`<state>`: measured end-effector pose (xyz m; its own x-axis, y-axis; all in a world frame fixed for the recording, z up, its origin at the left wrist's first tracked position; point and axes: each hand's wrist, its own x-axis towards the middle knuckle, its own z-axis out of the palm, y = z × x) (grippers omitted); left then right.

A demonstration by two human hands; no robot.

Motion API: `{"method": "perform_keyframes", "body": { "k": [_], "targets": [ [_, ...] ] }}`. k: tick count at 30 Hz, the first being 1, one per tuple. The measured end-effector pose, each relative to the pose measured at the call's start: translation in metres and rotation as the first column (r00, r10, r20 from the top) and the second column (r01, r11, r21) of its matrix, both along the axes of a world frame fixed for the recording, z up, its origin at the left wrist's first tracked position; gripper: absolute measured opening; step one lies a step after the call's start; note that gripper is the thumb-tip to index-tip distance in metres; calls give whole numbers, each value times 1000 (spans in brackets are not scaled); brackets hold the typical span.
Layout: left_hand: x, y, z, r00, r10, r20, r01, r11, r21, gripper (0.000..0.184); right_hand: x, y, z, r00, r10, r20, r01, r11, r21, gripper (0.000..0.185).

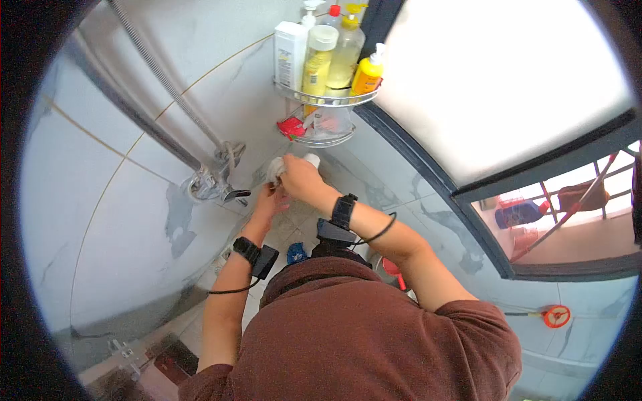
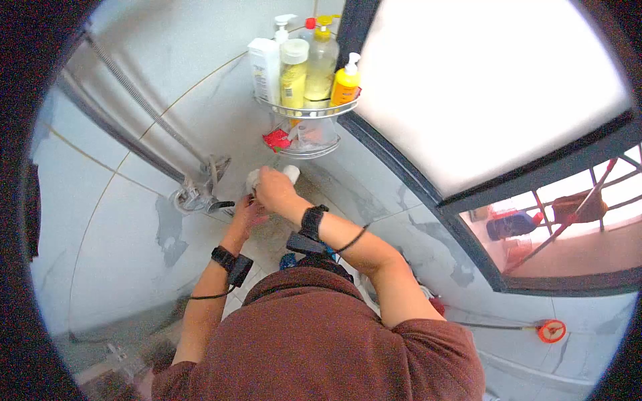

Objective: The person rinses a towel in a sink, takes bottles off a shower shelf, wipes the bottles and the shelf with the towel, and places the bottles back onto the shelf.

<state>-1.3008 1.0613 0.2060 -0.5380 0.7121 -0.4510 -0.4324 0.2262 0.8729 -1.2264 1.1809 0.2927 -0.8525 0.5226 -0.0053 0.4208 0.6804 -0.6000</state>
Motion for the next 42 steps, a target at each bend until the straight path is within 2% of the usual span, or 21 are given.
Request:
{"method": "perform_keyframes", "body": {
  "k": [2, 5, 6, 8, 11, 15, 17, 18, 19, 23, 24, 25, 27, 30, 31, 32, 33, 36, 39, 40, 42],
  "targets": [
    [0, 2, -13, 998, -20, -54, 24, 998, 61, 39, 11, -2, 1, 1000, 0, -4, 0, 999, -49, 35],
    [4, -2, 6, 987, -43, -153, 25, 993, -118, 36, 26, 0, 12, 997, 61, -53, -62, 998, -18, 52],
    [-2, -2, -2, 984, -117, -138, 96, 984, -149, 32, 32, 2, 20, 1000, 20, -12, -21, 999, -41, 60],
    [-14, -2, -18, 958, -272, -97, 247, 946, -208, 26, 42, 14, 29, 998, 46, 46, -43, 997, -69, 54],
    [-3, -6, 18, 994, -102, 47, 108, 982, -153, 20, 61, 37, 23, 999, -23, 33, 26, 997, -68, 41],
    [-28, -10, -43, 900, -32, 434, -53, 982, 182, 27, 86, 66, 6, 991, -132, 26, 134, 978, -162, 23],
    [-30, -13, -42, 736, -116, 667, -177, 918, 355, 32, 90, 58, 10, 955, -258, -148, 146, 841, -522, 23],
    [-27, -13, -43, 739, -78, 670, -195, 926, 322, 33, 90, 56, 12, 918, -337, -208, 113, 727, -677, 22],
    [-18, -12, -27, 740, -39, 672, -213, 934, 289, 35, 89, 60, 11, 901, -342, -268, 114, 782, -613, 19],
    [10, -7, 23, 759, -225, 611, -24, 928, 371, 44, 92, 83, 4, 846, -302, -439, 196, 943, -271, 15],
    [18, -9, 34, 847, -350, 399, 146, 876, 460, 50, 91, 86, 8, 826, -305, -473, 218, 948, -232, 15],
    [15, -8, 35, 863, -450, 229, 352, 861, 367, 49, 90, 91, 12, 806, -307, -507, 241, 951, -193, 16],
    [3, -3, 39, 747, -660, -82, 665, 744, 65, 47, 90, 104, 5, 846, -347, -405, 224, 920, -322, 26],
    [8, 15, 29, 939, -340, -57, 330, 838, 434, 45, 90, 109, -4, 881, -291, -374, 185, 938, -295, 36],
    [10, 20, 37, 949, -297, 102, 205, 830, 518, 45, 93, 117, -19, 896, -255, -363, 180, 957, -227, 38],
    [11, 25, 49, 929, -262, 260, 67, 812, 579, 45, 94, 118, -22, 911, -219, -350, 173, 972, -157, 41],
    [12, 30, 58, 879, -237, 413, -78, 785, 615, 45, 98, 119, -25, 914, -250, -319, 182, 956, -229, 39],
    [20, 62, 36, 792, -257, 554, -154, 794, 589, 45, 111, 106, -7, 929, -311, -200, 200, 877, -437, 34],
    [45, 92, 40, 982, -70, 175, -58, 774, 631, 62, 131, 105, 0, 942, -326, -84, 223, 791, -570, 31],
    [48, 105, 29, 1000, -21, 7, 12, 777, 629, 80, 142, 106, -2, 936, -345, -62, 249, 778, -577, 30],
    [43, 117, 37, 948, 77, -309, 108, 834, 541, 83, 159, 116, -3, 933, -361, 1, 296, 763, -575, 27]
  ]
}}
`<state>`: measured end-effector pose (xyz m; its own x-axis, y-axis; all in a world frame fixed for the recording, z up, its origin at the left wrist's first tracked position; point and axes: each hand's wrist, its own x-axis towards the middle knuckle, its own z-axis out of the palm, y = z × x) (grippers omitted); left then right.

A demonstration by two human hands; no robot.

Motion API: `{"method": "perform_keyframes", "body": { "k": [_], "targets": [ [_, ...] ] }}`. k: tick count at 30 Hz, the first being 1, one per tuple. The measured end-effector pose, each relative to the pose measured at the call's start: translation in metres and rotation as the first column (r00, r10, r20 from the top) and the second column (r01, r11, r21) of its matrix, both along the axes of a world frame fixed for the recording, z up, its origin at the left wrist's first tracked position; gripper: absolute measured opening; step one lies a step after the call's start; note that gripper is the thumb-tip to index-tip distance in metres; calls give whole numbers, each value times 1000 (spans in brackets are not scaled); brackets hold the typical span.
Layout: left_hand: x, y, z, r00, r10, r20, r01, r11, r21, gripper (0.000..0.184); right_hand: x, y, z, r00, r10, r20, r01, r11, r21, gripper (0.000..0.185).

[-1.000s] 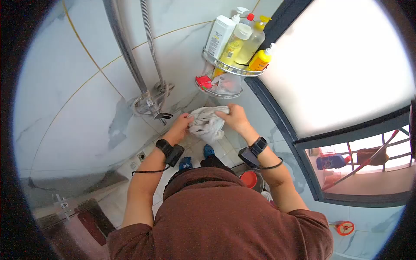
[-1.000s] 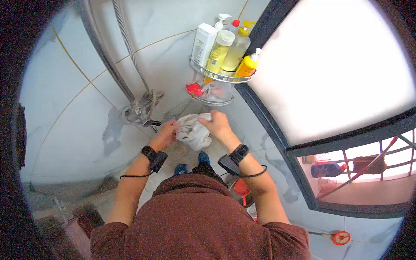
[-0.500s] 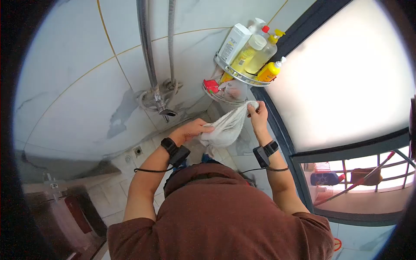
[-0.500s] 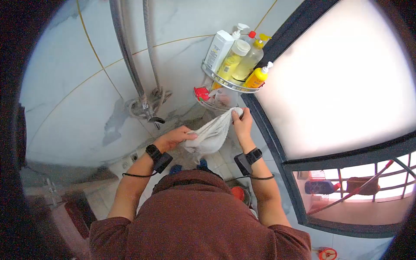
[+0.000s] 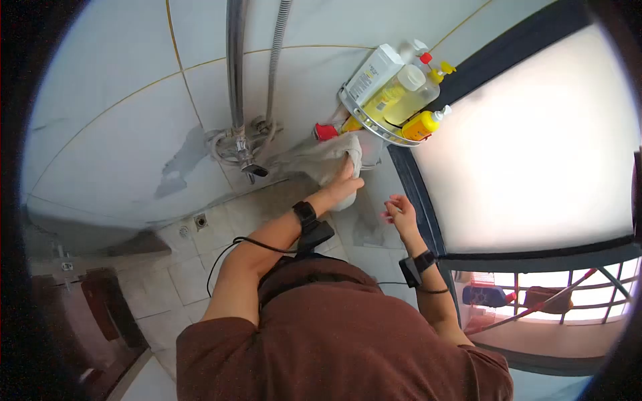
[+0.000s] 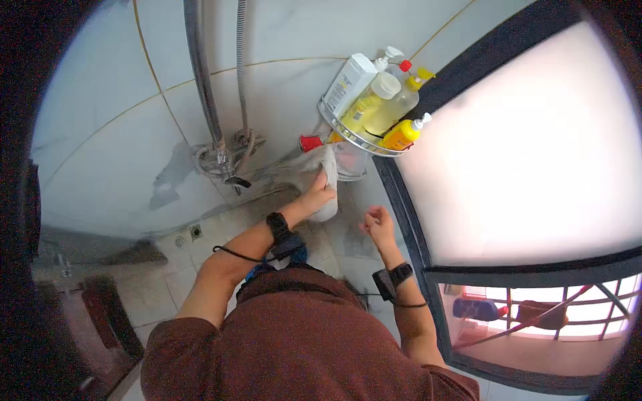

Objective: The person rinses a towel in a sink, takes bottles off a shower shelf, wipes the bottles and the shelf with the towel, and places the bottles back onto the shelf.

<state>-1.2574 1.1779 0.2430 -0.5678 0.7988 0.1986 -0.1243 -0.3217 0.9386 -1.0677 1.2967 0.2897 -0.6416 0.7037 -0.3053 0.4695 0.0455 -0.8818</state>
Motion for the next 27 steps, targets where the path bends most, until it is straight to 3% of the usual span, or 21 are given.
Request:
{"method": "perform_keyframes", "body": {
  "k": [1, 2, 5, 8, 10, 13, 15, 17, 18, 22, 24, 27],
  "targets": [
    [-3, 4, 6, 986, 45, -163, -53, 998, -45, 85, 9, 4, -1, 999, -10, 33, 11, 1000, -10, 27],
    [-5, 10, 14, 1000, 6, 11, -6, 1000, 22, 82, 19, 9, -2, 997, -24, 67, 25, 1000, -19, 26],
    [-34, 48, -9, 1000, -11, 16, 9, 995, 104, 81, 47, 21, -6, 989, 12, 145, -17, 999, 35, 21],
    [-51, 84, -16, 953, 227, -199, -236, 971, -23, 85, 68, 25, -6, 990, -38, 136, 37, 999, 10, 17],
    [-53, 91, -8, 779, 466, -420, -522, 853, -22, 81, 79, 29, -4, 986, -71, 153, 68, 997, 20, 16],
    [-68, 85, 7, 867, 423, -264, -469, 871, -145, 86, 92, 35, -3, 978, -111, 177, 106, 994, 38, 16],
    [-84, 81, 20, 949, 317, -4, -316, 948, 16, 82, 105, 43, -9, 973, -126, 194, 121, 992, 38, 17],
    [-95, 99, 2, 840, 494, -224, -484, 869, 103, 79, 108, 46, -12, 967, -135, 214, 129, 991, 43, 19],
    [-97, 103, -5, 859, 441, -258, -437, 896, 78, 78, 109, 46, -13, 964, -141, 224, 135, 990, 40, 19],
    [-36, 99, -1, 843, 497, -209, -500, 865, 39, 74, 99, 50, -15, 960, -112, 258, 108, 994, 27, 18],
    [-18, 100, 3, 752, 625, -211, -602, 781, 168, 63, 91, 55, -16, 964, -91, 250, 85, 996, 35, 18],
    [-36, 112, -11, 762, 541, -357, -583, 812, -13, 61, 81, 58, -13, 964, -66, 256, 63, 998, 20, 19]
  ]
}}
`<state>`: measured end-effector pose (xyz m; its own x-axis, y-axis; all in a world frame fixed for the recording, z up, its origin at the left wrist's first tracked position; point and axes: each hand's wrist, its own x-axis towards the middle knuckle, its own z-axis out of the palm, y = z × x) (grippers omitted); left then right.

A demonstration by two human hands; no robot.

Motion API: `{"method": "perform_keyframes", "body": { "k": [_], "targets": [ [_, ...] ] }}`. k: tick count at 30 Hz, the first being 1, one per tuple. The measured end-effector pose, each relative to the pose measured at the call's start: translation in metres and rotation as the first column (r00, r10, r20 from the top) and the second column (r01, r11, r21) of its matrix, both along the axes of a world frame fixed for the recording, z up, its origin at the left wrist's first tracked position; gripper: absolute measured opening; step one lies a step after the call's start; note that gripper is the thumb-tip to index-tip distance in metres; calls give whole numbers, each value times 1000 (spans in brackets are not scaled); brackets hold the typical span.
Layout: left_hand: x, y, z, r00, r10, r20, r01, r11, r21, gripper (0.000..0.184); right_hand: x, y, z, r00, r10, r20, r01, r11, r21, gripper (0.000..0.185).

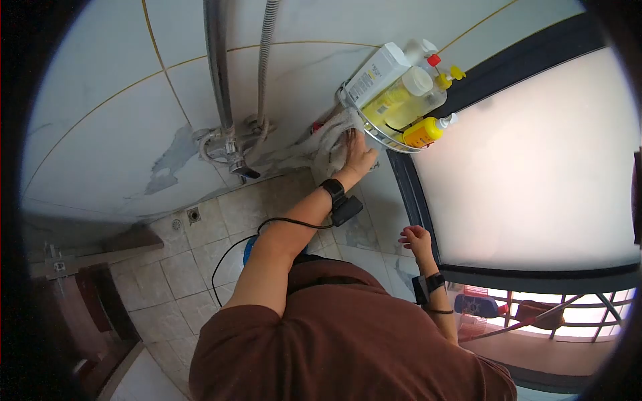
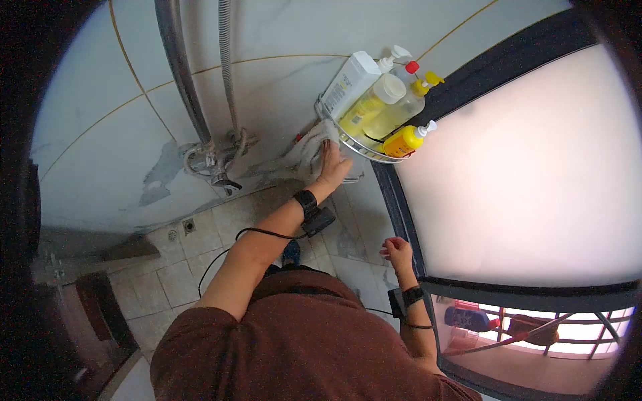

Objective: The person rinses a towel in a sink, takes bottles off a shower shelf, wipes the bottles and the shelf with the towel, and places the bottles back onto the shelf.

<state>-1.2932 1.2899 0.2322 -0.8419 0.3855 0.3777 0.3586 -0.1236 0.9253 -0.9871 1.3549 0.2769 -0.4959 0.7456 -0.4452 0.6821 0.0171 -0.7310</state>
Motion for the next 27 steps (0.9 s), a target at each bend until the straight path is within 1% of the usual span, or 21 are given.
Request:
{"method": "perform_keyframes", "body": {
  "k": [3, 6, 9, 10, 12, 13, 16, 19, 22, 23, 26, 27],
  "targets": [
    [6, 5, 7, 996, 83, -16, -81, 992, 98, 60, 0, 8, -2, 1000, -1, 5, 2, 1000, -15, 19],
    [0, -12, 19, 997, -40, 68, 47, 993, -111, 62, 22, 9, -11, 999, -14, 32, 15, 1000, -26, 19],
    [-40, -3, 1, 999, 18, 26, -16, 997, -72, 53, 35, 8, -18, 996, -47, 71, 51, 997, -57, 19],
    [-48, -6, 0, 1000, 7, 8, -6, 992, -126, 51, 40, 8, -19, 994, -61, 88, 67, 995, -68, 18],
    [-65, -14, 13, 999, -7, -31, -1, 975, -223, 49, 46, 17, -30, 989, -44, 142, 53, 997, -57, 18],
    [-68, -17, 23, 999, 32, -41, -42, 960, -276, 48, 43, 14, -29, 984, -35, 172, 45, 997, -55, 18],
    [-70, -22, 33, 999, -32, 16, 35, 948, -318, 51, 29, 15, -24, 990, -18, 142, 30, 996, -79, 18],
    [-57, -16, 20, 1000, 17, 2, -15, 934, -357, 56, 10, 15, -21, 998, -14, 60, 17, 998, -59, 19],
    [-35, -31, 30, 993, -70, 94, 99, 934, -344, 59, -2, 10, -16, 998, 35, 58, -33, 999, -30, 19],
    [-32, -33, 31, 993, -71, 94, 102, 921, -376, 59, -4, 9, -15, 998, 37, 59, -35, 999, -34, 19],
    [-43, -44, 44, 985, -114, 130, 157, 906, -393, 60, -7, 10, -13, 997, 34, 67, -31, 999, -36, 20],
    [-49, -42, 39, 991, -90, 95, 120, 920, -374, 61, -7, 11, -11, 997, 27, 70, -25, 999, -31, 20]
  ]
}}
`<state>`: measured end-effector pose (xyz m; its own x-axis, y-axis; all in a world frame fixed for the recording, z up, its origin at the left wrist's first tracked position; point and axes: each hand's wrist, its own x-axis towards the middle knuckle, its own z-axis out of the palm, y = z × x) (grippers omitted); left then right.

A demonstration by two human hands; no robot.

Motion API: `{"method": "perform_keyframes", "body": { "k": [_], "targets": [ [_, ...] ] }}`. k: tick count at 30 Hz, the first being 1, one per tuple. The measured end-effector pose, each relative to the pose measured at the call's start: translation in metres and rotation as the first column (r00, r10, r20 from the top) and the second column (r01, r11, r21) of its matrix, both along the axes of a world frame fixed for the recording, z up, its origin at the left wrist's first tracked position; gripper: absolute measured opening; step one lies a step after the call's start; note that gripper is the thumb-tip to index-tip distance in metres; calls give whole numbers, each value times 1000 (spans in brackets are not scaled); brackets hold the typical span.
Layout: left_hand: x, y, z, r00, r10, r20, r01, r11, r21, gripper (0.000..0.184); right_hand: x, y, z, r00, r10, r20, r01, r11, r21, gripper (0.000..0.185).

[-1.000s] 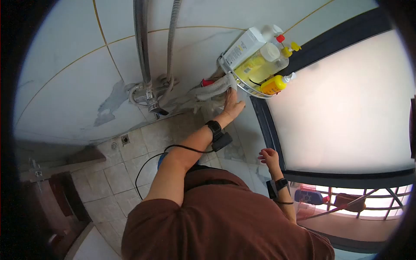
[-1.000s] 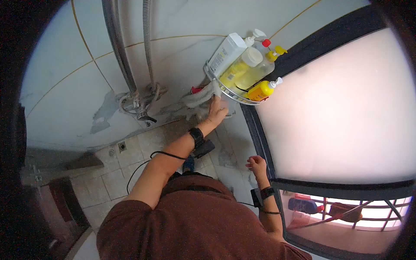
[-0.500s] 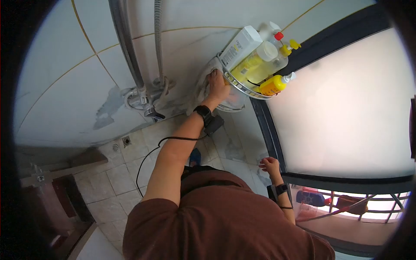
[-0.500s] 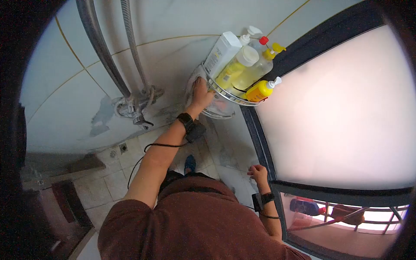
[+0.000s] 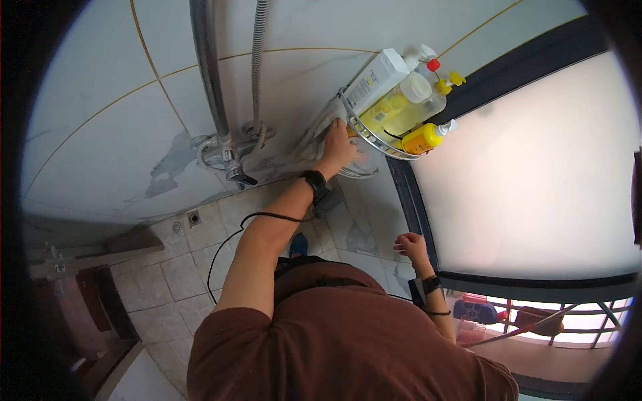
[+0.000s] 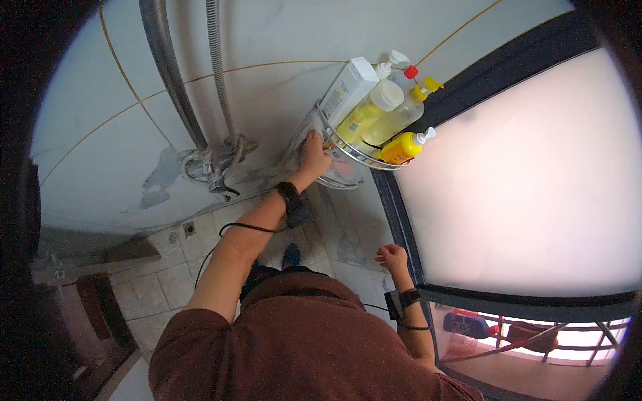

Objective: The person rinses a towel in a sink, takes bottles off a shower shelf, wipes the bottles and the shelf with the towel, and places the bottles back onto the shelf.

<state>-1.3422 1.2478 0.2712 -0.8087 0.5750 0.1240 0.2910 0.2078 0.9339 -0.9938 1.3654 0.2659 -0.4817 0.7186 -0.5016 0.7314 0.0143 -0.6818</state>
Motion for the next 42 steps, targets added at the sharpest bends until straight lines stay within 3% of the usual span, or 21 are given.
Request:
{"method": "perform_keyframes", "body": {
  "k": [5, 8, 13, 19, 23, 29, 32, 35, 38, 41, 42],
  "targets": [
    [-32, 7, -15, 983, 46, -179, -47, 999, -1, 65, 10, 5, -4, 999, -20, 42, 19, 1000, 20, 21],
    [-25, -6, -7, 986, -82, -145, 62, 988, -140, 65, 10, 4, -12, 998, -23, 62, 22, 1000, 11, 21],
    [-9, -10, -13, 971, -21, -236, -1, 996, -94, 61, 0, -3, -4, 987, -14, 159, 22, 999, -47, 18],
    [-44, -6, -19, 936, -35, -351, -18, 989, -146, 51, 1, 3, -8, 991, -25, 129, 27, 1000, -10, 20],
    [-44, -4, -19, 939, -13, -344, -17, 996, -83, 51, 11, 2, -11, 991, -40, 129, 45, 998, -39, 20],
    [-2, 27, -30, 983, 121, -140, -118, 993, 30, 52, 17, -5, -7, 987, -33, 157, 46, 996, -76, 20],
    [27, 28, -28, 984, 123, -131, -129, 991, -39, 52, 15, -8, 1, 980, -22, 198, 41, 995, -88, 21],
    [47, 18, -25, 933, 139, -331, -166, 985, -54, 53, 14, -8, 4, 981, -17, 192, 36, 995, -95, 21],
    [49, 6, -16, 907, 119, -403, -174, 979, -103, 48, 10, -6, 1, 983, -16, 185, 35, 995, -98, 21],
    [37, 3, -10, 892, 130, -434, -200, 972, -121, 44, 11, -4, -2, 985, -5, 173, 21, 995, -95, 20],
    [35, 1, -8, 924, 130, -358, -189, 973, -134, 41, 10, -4, -3, 984, 0, 180, 16, 996, -85, 21]
  ]
}}
